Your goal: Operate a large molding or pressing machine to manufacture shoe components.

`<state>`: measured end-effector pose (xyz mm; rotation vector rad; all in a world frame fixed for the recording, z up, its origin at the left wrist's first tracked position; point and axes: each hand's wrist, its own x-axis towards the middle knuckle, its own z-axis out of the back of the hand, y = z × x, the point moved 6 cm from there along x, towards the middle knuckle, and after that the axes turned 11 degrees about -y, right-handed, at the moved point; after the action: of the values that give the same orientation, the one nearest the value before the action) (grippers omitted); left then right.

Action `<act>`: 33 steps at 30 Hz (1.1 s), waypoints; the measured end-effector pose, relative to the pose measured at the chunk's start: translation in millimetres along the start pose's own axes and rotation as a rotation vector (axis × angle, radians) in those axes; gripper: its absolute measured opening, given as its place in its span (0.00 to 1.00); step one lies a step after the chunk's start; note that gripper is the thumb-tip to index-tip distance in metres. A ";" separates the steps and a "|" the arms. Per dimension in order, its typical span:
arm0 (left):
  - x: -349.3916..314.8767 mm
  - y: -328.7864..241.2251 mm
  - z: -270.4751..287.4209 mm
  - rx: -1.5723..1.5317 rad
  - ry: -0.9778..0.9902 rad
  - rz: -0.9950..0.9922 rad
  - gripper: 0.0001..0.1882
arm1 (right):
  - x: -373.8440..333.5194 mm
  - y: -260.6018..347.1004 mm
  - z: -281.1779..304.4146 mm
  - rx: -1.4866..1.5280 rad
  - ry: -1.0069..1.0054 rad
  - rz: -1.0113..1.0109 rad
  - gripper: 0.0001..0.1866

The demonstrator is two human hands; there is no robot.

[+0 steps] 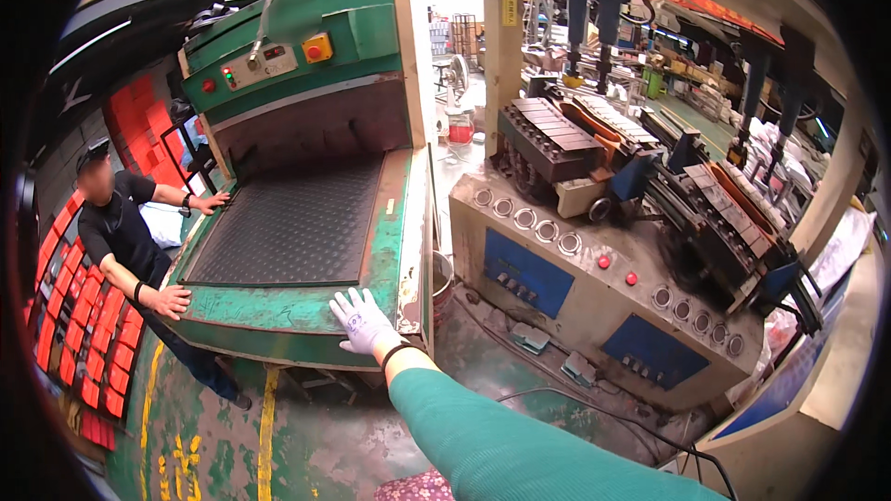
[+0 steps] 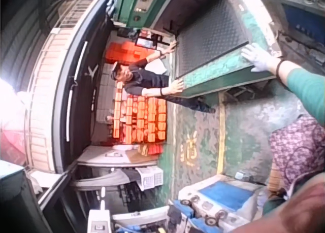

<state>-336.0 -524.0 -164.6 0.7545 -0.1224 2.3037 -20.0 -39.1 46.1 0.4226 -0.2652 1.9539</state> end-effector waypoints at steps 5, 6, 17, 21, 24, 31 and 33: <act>11.6 -2.2 -1.7 -0.001 0.001 -0.020 0.13 | 3.6 4.5 -0.8 0.005 0.057 0.010 0.50; 13.8 -4.1 -2.4 -0.005 0.001 -0.023 0.13 | 3.5 4.3 0.2 0.005 0.057 0.003 0.50; 17.7 -2.3 -4.3 -0.003 0.015 -0.038 0.13 | 5.7 3.6 -0.1 -0.008 0.118 -0.012 0.51; 17.7 -1.7 -4.5 -0.009 0.023 -0.035 0.13 | 2.9 -2.2 -2.5 -0.015 0.046 -0.015 0.51; 15.5 5.4 -4.5 -0.002 0.023 -0.028 0.13 | 4.3 4.1 -2.9 -0.010 0.047 -0.003 0.51; 1.4 8.1 1.1 0.006 0.031 0.002 0.13 | 0.9 0.0 0.0 -0.026 0.059 -0.005 0.50; -4.6 11.5 2.9 0.015 0.038 0.011 0.13 | 2.7 0.6 -1.6 -0.029 0.076 -0.010 0.50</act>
<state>-339.4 -536.2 -163.3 0.7184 -0.0926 2.3308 -21.8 -36.5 45.8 0.3290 -0.2415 1.9499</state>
